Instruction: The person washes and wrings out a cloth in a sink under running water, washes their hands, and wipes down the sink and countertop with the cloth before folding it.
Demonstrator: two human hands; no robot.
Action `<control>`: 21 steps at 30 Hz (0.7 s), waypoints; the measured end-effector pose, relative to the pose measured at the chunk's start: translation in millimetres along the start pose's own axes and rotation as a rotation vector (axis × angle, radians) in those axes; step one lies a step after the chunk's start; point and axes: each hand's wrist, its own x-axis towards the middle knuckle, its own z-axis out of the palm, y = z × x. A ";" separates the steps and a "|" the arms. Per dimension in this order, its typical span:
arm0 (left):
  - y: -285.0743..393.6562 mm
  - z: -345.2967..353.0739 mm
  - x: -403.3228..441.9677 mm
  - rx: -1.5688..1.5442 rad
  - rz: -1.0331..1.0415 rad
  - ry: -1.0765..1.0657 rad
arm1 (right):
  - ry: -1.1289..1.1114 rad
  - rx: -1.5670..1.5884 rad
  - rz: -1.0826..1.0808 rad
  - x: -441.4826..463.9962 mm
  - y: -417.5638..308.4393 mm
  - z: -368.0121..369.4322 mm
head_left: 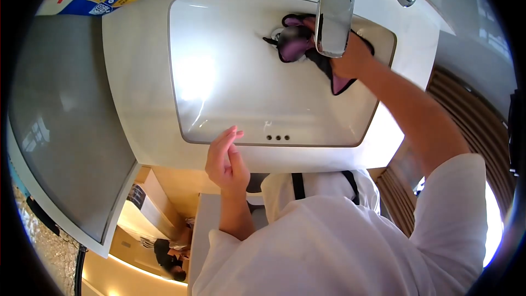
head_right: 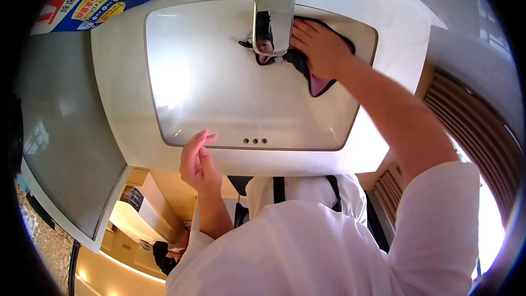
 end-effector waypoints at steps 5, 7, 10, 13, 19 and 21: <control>-2.4 -1.6 -3.9 -0.028 -0.026 0.004 | -0.207 -0.327 0.012 -20.3 -14.6 -16.9; 0.3 1.0 -6.3 -0.073 -0.047 -0.005 | -0.275 -0.515 0.313 -37.8 -56.1 -14.8; 6.3 7.3 -6.2 -0.118 -0.072 0.033 | -0.594 -0.440 0.250 -78.0 -105.3 -0.8; 15.5 7.4 -2.7 -0.101 -0.068 0.014 | -0.387 -0.144 0.107 -109.9 -118.2 14.1; 14.7 17.4 -5.1 -0.117 -0.078 -0.052 | -0.366 0.262 -0.241 -68.2 -118.1 41.7; 18.1 21.0 -5.4 -0.122 -0.070 -0.067 | -0.263 0.373 -0.398 -30.4 -126.9 54.9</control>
